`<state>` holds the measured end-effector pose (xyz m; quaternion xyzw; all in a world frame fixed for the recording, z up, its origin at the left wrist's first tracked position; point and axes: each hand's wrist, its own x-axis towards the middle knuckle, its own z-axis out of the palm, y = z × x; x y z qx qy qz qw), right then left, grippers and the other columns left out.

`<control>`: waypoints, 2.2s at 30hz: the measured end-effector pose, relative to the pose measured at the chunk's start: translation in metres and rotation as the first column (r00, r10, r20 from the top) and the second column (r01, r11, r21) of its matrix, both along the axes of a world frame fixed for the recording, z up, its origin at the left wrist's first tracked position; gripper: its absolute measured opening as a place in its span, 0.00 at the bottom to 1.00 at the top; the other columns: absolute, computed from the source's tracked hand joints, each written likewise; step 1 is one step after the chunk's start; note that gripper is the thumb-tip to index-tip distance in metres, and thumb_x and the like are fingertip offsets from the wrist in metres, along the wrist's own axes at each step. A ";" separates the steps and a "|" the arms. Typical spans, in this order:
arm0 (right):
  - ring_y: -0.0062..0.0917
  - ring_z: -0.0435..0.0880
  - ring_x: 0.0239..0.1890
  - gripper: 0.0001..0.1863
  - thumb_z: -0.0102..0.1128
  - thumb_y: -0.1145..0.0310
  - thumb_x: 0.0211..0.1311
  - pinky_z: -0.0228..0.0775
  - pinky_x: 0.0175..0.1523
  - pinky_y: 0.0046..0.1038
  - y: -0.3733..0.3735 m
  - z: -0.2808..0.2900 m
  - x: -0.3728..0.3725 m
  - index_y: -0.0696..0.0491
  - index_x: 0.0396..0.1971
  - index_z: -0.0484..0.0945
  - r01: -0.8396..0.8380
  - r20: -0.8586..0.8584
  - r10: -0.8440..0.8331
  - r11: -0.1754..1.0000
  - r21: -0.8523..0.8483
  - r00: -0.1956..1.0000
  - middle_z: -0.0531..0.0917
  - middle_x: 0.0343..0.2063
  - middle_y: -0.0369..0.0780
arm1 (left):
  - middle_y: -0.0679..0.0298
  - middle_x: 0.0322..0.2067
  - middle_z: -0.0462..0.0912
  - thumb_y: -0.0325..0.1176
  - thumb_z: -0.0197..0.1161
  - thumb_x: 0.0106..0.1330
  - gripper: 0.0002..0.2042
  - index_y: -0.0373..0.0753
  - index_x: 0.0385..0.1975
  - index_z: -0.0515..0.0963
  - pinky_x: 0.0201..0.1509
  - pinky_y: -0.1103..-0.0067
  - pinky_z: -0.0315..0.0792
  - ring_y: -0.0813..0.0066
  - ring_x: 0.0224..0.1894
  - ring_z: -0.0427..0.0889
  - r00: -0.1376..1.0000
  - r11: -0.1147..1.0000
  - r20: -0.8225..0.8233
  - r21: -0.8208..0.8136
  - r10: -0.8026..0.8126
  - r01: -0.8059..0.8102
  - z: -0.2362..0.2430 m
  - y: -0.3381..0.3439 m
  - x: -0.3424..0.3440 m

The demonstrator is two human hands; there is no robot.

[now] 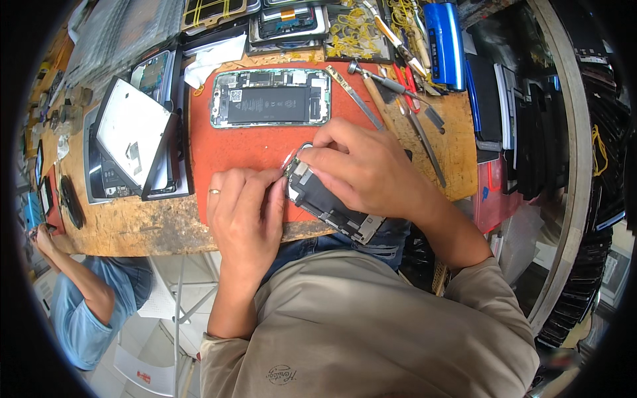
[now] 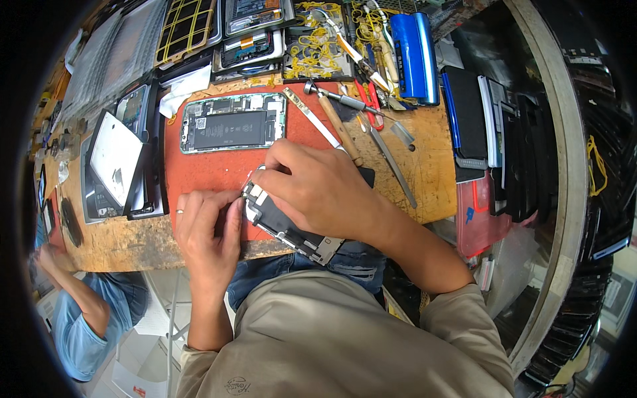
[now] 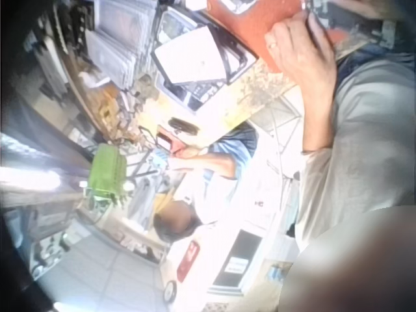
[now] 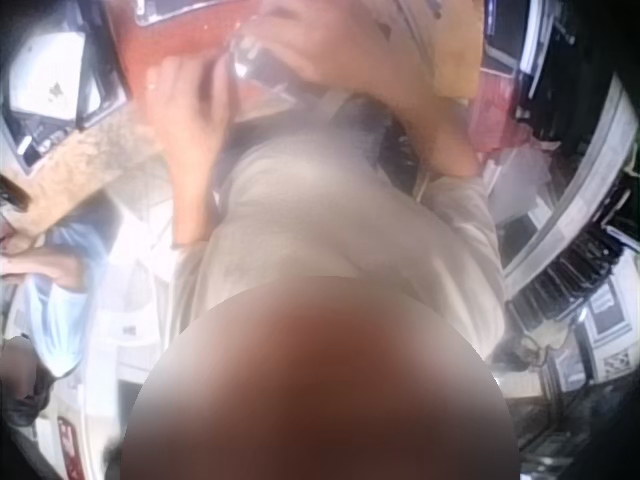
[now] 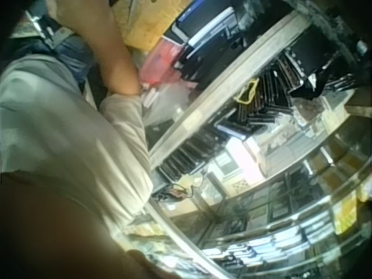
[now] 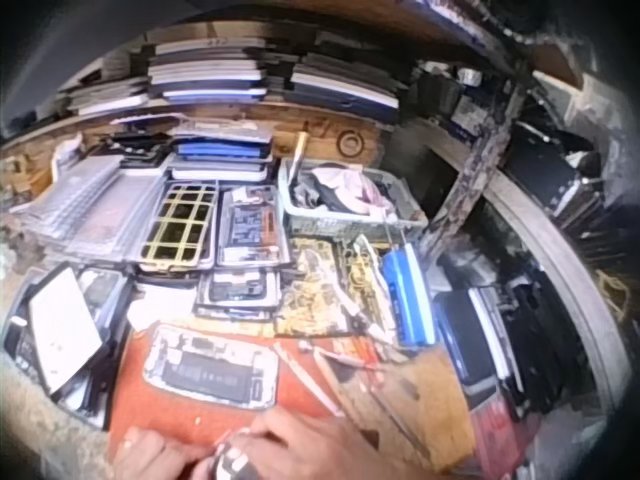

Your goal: The person cleans the interior of a disassembled smartphone with a wooden stick and a toothbrush. They then retrieve a new screen assembly from a plastic bag and place it on the workbench. Finally, they use a small tool to adjust components on the new screen assembly.

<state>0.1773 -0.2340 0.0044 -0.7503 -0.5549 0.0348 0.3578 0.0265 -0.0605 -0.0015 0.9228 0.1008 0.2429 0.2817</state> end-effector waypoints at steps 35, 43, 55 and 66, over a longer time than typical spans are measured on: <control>0.37 0.87 0.31 0.17 0.69 0.81 0.53 0.78 0.33 0.38 -0.010 -0.009 0.012 0.56 0.45 0.85 0.267 0.002 -0.276 0.934 0.239 0.961 0.84 0.34 0.40 | 0.60 0.38 0.87 0.24 0.79 0.58 0.11 0.36 0.39 0.86 0.44 0.65 0.78 0.57 0.40 0.84 0.991 0.992 -0.060 -0.042 -0.119 0.117 0.018 -0.008 0.021; 0.35 0.87 0.36 0.11 0.73 0.75 0.56 0.78 0.37 0.38 -0.005 -0.014 0.007 0.52 0.40 0.85 0.095 0.065 -0.108 0.980 0.177 0.992 0.81 0.35 0.38 | 0.60 0.36 0.86 0.25 0.79 0.59 0.09 0.36 0.38 0.88 0.44 0.65 0.78 0.57 0.40 0.84 0.988 0.996 -0.122 -0.016 -0.091 0.090 0.019 -0.009 0.017; 0.34 0.86 0.38 0.10 0.73 0.72 0.55 0.78 0.37 0.37 -0.003 -0.012 0.005 0.52 0.37 0.83 0.027 0.088 -0.036 0.994 0.108 0.995 0.80 0.36 0.38 | 0.60 0.36 0.85 0.22 0.78 0.60 0.09 0.34 0.40 0.89 0.45 0.65 0.79 0.58 0.40 0.84 0.992 0.992 -0.027 0.019 -0.124 0.125 0.017 -0.005 0.012; 0.32 0.86 0.38 0.10 0.74 0.71 0.57 0.77 0.37 0.35 -0.003 -0.017 0.004 0.51 0.39 0.85 0.050 0.096 -0.062 0.991 0.123 0.994 0.81 0.36 0.37 | 0.61 0.37 0.85 0.23 0.79 0.58 0.11 0.35 0.41 0.90 0.43 0.66 0.79 0.59 0.40 0.84 0.989 0.989 -0.020 0.017 -0.146 0.146 0.011 -0.005 0.018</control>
